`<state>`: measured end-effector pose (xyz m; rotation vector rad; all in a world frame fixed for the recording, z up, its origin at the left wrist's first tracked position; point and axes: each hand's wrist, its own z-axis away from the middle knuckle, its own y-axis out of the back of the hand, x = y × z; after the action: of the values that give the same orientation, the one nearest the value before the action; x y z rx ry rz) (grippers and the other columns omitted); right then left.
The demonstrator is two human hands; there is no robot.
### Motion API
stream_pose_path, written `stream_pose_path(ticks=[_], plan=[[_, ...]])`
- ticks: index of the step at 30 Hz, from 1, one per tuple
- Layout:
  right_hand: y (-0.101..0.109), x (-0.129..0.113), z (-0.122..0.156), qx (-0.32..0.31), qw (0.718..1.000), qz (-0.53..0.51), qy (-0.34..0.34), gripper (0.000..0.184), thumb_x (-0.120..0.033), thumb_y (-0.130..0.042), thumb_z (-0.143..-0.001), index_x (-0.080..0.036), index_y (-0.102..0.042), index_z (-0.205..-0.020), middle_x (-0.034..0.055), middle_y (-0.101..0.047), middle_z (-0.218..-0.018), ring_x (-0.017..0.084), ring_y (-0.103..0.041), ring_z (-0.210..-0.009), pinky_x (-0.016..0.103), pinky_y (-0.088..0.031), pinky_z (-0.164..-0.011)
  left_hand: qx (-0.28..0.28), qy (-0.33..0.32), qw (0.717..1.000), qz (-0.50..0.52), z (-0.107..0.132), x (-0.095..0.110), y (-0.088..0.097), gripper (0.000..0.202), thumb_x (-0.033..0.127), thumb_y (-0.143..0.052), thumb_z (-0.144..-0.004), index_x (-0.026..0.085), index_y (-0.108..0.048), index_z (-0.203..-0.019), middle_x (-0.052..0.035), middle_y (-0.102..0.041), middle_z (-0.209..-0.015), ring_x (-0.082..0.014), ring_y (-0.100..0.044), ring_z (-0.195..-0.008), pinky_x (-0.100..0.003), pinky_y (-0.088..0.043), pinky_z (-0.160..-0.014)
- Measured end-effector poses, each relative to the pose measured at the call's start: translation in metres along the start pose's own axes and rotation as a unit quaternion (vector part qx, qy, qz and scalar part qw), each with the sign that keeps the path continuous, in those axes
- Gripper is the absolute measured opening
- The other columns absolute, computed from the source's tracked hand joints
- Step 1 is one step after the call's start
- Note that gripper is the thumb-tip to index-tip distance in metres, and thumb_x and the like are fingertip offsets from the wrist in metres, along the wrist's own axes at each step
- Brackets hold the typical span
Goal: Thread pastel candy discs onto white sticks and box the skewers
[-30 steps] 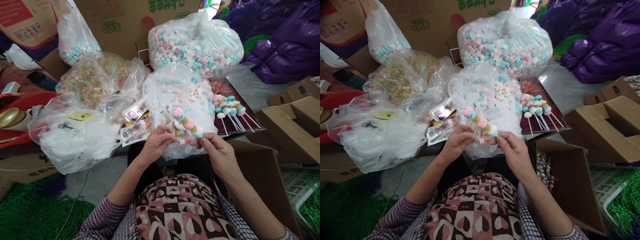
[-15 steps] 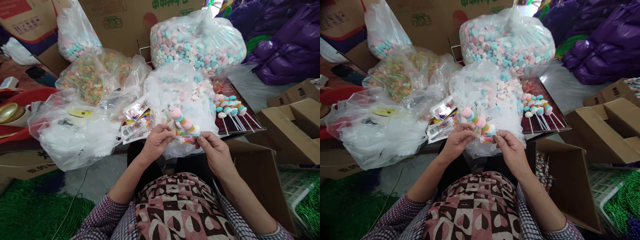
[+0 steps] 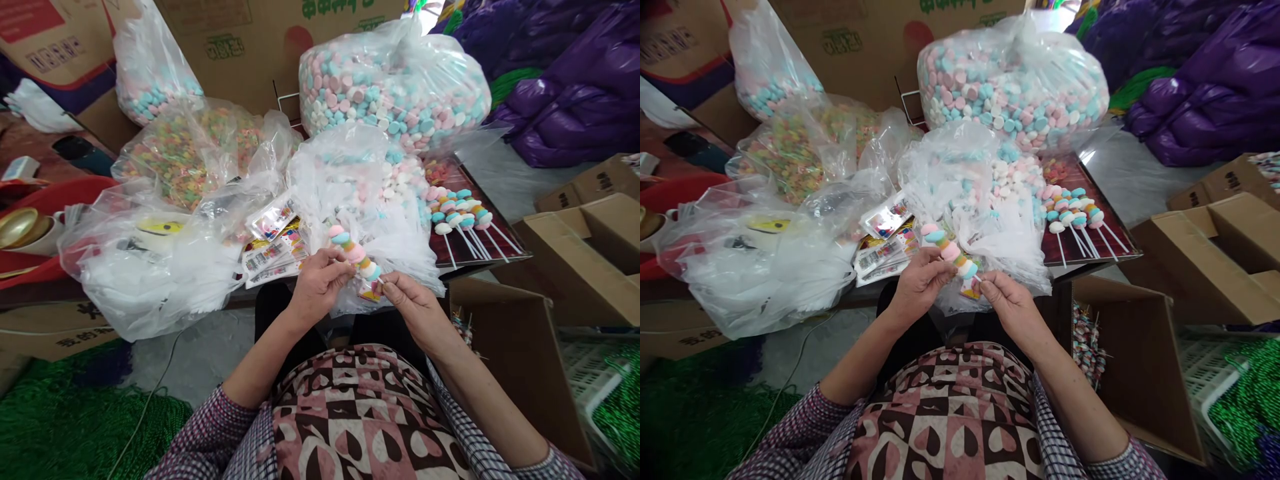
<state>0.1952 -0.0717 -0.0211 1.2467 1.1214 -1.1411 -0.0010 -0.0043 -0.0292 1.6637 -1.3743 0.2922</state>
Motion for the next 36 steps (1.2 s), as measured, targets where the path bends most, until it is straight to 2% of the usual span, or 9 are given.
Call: stream_pose_path(ticks=[5,9,11,14,19,22,25,30,36], plan=[[0.007,0.007,0.003,0.064,0.998,-0.013,0.025,0.024,-0.047,-0.061,-0.091,-0.025,-0.070,-0.090,0.0009,-0.069,-0.086,0.018,-0.063,-0.085,0.032,-0.050,-0.084,0.019,0.076,0.989,0.126,0.001,-0.006,0.009,0.010,0.029,-0.065,-0.090,0.023,-0.073,-0.089,-0.0044,-0.063,-0.098,-0.0159,-0.061,-0.096,-0.032,-0.049,-0.087],[0.027,0.003,0.012,0.086,0.995,-0.046,0.023,0.017,-0.041,-0.061,-0.093,-0.027,-0.070,-0.098,0.0021,-0.074,-0.097,0.021,-0.067,-0.094,0.039,-0.050,-0.095,0.030,0.156,0.956,0.247,0.003,-0.012,0.021,0.007,0.030,-0.068,-0.088,0.025,-0.072,-0.090,-0.0036,-0.064,-0.104,-0.0158,-0.059,-0.101,-0.030,-0.049,-0.085],[0.039,0.001,0.018,0.089,0.996,-0.008,0.017,0.016,-0.039,-0.062,-0.092,-0.028,-0.071,-0.096,0.0032,-0.075,-0.100,0.023,-0.067,-0.097,0.039,-0.049,-0.097,0.032,0.178,0.937,0.299,0.003,-0.013,0.025,0.007,0.031,-0.070,-0.086,0.025,-0.072,-0.089,-0.0034,-0.064,-0.106,-0.0158,-0.059,-0.101,-0.028,-0.050,-0.081],[0.053,-0.003,0.024,0.104,0.991,0.087,0.015,0.017,-0.041,-0.065,-0.090,-0.026,-0.074,-0.092,0.0042,-0.076,-0.091,0.023,-0.069,-0.090,0.034,-0.053,-0.088,0.029,0.192,0.920,0.341,0.002,-0.011,0.027,0.010,0.033,-0.072,-0.085,0.024,-0.072,-0.086,-0.0046,-0.065,-0.111,-0.0172,-0.060,-0.104,-0.027,-0.050,-0.077],[0.060,-0.014,0.025,0.123,0.971,0.197,0.058,0.024,-0.045,-0.064,-0.087,-0.024,-0.075,-0.083,0.0035,-0.071,-0.068,0.020,-0.067,-0.065,0.030,-0.054,-0.063,0.023,0.182,0.921,0.344,0.000,-0.008,0.027,0.009,0.033,-0.073,-0.084,0.024,-0.072,-0.085,-0.0050,-0.066,-0.114,-0.0188,-0.059,-0.111,-0.031,-0.051,-0.085],[0.062,-0.019,0.024,0.127,0.960,0.235,0.089,0.023,-0.044,-0.065,-0.087,-0.023,-0.075,-0.082,0.0029,-0.069,-0.064,0.018,-0.062,-0.055,0.028,-0.051,-0.053,0.021,0.178,0.925,0.334,-0.001,-0.008,0.027,0.008,0.033,-0.072,-0.085,0.025,-0.072,-0.086,-0.0045,-0.066,-0.113,-0.0187,-0.059,-0.111,-0.031,-0.051,-0.085],[0.068,-0.021,0.024,0.132,0.944,0.278,0.116,0.021,-0.042,-0.064,-0.087,-0.024,-0.075,-0.082,0.0032,-0.072,-0.069,0.018,-0.063,-0.056,0.029,-0.051,-0.054,0.017,0.177,0.928,0.326,-0.001,-0.008,0.028,0.008,0.032,-0.071,-0.085,0.024,-0.073,-0.087,-0.0054,-0.066,-0.113,-0.0193,-0.060,-0.110,-0.032,-0.052,-0.084],[0.076,-0.023,0.025,0.127,0.923,0.321,0.168,0.014,-0.036,-0.064,-0.088,-0.026,-0.074,-0.085,0.0033,-0.074,-0.077,0.019,-0.067,-0.067,0.030,-0.055,-0.067,0.000,0.162,0.946,0.281,-0.002,-0.009,0.028,0.009,0.032,-0.070,-0.086,0.024,-0.073,-0.089,-0.0059,-0.065,-0.116,-0.0200,-0.058,-0.115,-0.034,-0.049,-0.091],[0.080,-0.022,0.027,0.123,0.939,0.287,0.147,0.010,-0.033,-0.067,-0.086,-0.026,-0.075,-0.086,0.0019,-0.074,-0.080,0.018,-0.068,-0.071,0.028,-0.054,-0.069,-0.012,0.135,0.965,0.225,-0.003,-0.009,0.030,0.011,0.033,-0.069,-0.087,0.023,-0.073,-0.089,-0.0060,-0.066,-0.114,-0.0196,-0.058,-0.116,-0.039,-0.042,-0.104]])
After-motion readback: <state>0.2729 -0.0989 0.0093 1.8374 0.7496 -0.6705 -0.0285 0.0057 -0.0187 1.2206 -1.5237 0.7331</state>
